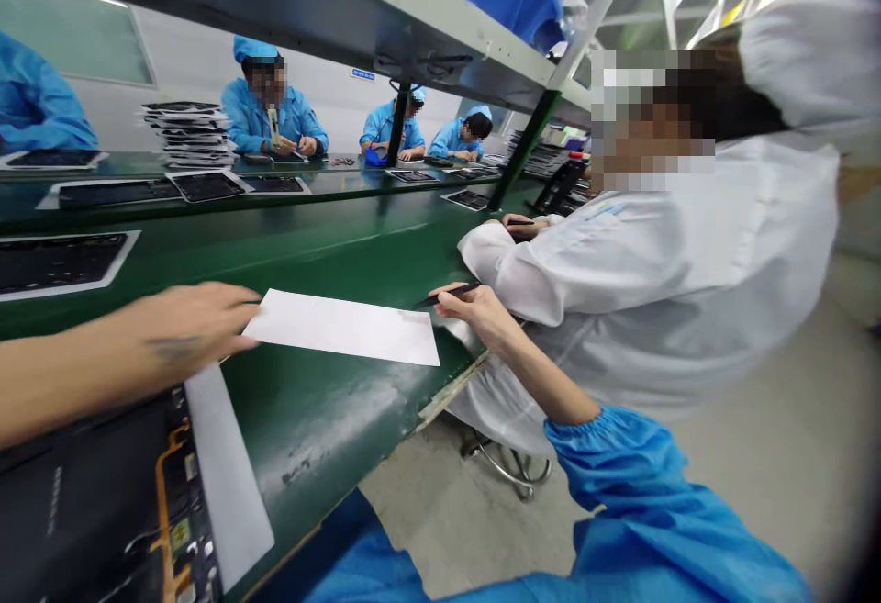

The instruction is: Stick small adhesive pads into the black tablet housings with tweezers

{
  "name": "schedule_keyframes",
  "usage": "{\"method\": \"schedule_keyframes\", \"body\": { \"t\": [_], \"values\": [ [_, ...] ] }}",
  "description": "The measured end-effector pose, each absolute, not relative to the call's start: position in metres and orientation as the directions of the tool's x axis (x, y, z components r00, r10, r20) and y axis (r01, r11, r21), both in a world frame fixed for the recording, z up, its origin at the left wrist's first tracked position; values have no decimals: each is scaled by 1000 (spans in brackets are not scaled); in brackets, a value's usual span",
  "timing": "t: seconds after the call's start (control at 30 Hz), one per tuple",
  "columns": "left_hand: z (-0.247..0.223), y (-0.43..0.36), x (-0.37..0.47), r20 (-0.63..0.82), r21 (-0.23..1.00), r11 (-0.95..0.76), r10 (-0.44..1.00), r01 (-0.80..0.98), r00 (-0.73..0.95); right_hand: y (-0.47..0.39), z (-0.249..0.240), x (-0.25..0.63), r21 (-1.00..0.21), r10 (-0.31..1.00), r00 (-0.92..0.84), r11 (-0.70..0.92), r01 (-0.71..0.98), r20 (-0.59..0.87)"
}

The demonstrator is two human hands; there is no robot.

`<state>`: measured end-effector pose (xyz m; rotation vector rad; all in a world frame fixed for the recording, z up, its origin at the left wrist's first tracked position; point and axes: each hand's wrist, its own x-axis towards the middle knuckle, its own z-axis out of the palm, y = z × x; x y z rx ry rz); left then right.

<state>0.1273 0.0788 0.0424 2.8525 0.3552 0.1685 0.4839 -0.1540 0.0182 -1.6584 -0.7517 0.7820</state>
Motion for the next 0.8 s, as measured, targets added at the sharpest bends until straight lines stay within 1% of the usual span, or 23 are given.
{"method": "schedule_keyframes", "body": {
  "t": [0.03,0.07,0.1,0.13,0.17,0.2,0.27,0.37,0.57,0.7,0.8],
  "values": [
    [41,70,159,48,174,-980,106,96,993,-151,15,485,-975,802,589,-196,106,-97],
    [37,60,190,45,153,-988,-27,-34,999,-149,13,487,-972,801,592,-199,124,-88],
    [32,48,218,74,164,-973,-152,-162,986,-147,12,488,-969,801,593,-207,134,-89],
    [26,36,241,82,181,-956,-221,-233,972,-145,11,490,-965,806,583,-220,140,-100],
    [20,26,260,85,219,-941,-245,-258,966,-145,12,492,-961,817,565,-238,144,-117],
    [14,18,274,77,261,-932,-239,-251,968,-145,13,493,-954,827,544,-258,149,-139],
    [5,8,288,33,345,-921,-179,-179,983,-145,15,495,-939,840,514,-300,168,-176],
    [2,7,290,-8,414,-905,-117,-103,993,-143,19,496,-917,833,510,-352,189,-215],
    [2,7,289,6,424,-899,-114,-106,993,-137,21,497,-893,844,476,-390,226,-248],
    [-4,5,294,2,417,-904,-96,-88,995,-136,23,499,-890,818,490,-426,165,-301],
    [-7,5,295,14,401,-912,-89,-88,996,-136,25,498,-888,806,503,-436,146,-313]
  ]
}}
